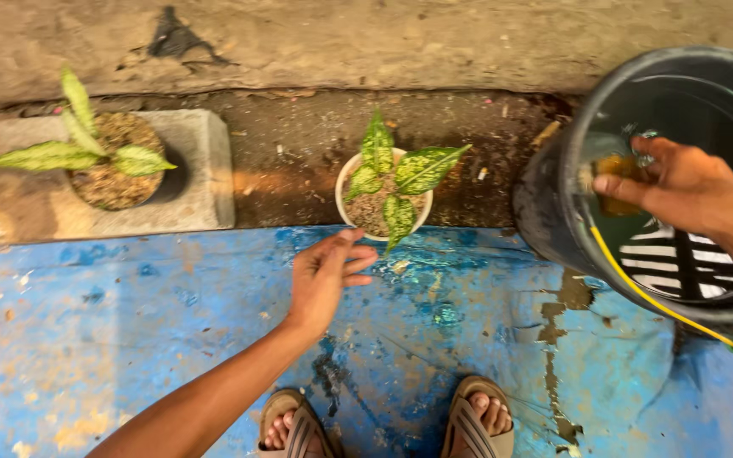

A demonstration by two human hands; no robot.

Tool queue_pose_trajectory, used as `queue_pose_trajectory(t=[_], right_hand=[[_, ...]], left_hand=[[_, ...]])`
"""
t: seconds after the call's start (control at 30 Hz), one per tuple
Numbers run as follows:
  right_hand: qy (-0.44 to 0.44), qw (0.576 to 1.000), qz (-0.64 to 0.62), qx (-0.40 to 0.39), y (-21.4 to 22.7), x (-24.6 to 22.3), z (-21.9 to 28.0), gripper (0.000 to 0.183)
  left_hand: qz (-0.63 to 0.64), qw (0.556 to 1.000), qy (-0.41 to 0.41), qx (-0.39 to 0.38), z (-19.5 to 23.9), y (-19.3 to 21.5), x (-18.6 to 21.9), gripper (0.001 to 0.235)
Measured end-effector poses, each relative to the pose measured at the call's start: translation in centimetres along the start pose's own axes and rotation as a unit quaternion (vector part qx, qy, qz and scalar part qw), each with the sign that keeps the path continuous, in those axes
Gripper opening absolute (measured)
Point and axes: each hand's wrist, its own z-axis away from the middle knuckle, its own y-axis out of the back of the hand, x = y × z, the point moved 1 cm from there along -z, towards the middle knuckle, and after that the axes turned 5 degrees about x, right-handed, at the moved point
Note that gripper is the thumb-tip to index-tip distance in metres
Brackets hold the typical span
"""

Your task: The person cleans the leaves of two potted plants using a wet sponge. They wipe each leaf individually, dipping the sponge in a bucket of water as needed, and then place the pots back on a concrete block.

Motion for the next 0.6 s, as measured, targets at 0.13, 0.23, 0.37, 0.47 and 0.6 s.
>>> queue_pose_trajectory(t=[0.13,0.23,0.37,0.47,0.6], right_hand=[[0.046,0.990,-0.131,-0.011,-3.9,5.5,-3.2,0.047],[0.042,0.975,-0.220,-0.012,-5.3,12.5,-5.6,0.041],[0.081,0.963,-0.255,-0.016,-2.9,18.2,-8.4,0.043],[0.048,0.953,-0.288,-0.077,-0.3,14.5,-7.4,0.049],[0.071,0.949,-0.286,-0.110,4.7,0.8,-1.2,0.064]], left_hand=[[0.002,0.999,0.032,-0.018,0.1,-0.5,1.0,0.059],[0.014,0.998,0.065,-0.018,-0.1,-1.4,1.9,0.072],[0.030,0.995,0.098,-0.019,-1.4,-3.3,3.1,0.082],[0.041,0.991,0.125,-0.015,-2.1,-4.9,3.6,0.077],[0.005,0.983,0.181,0.006,-2.9,-6.7,3.8,0.066]])
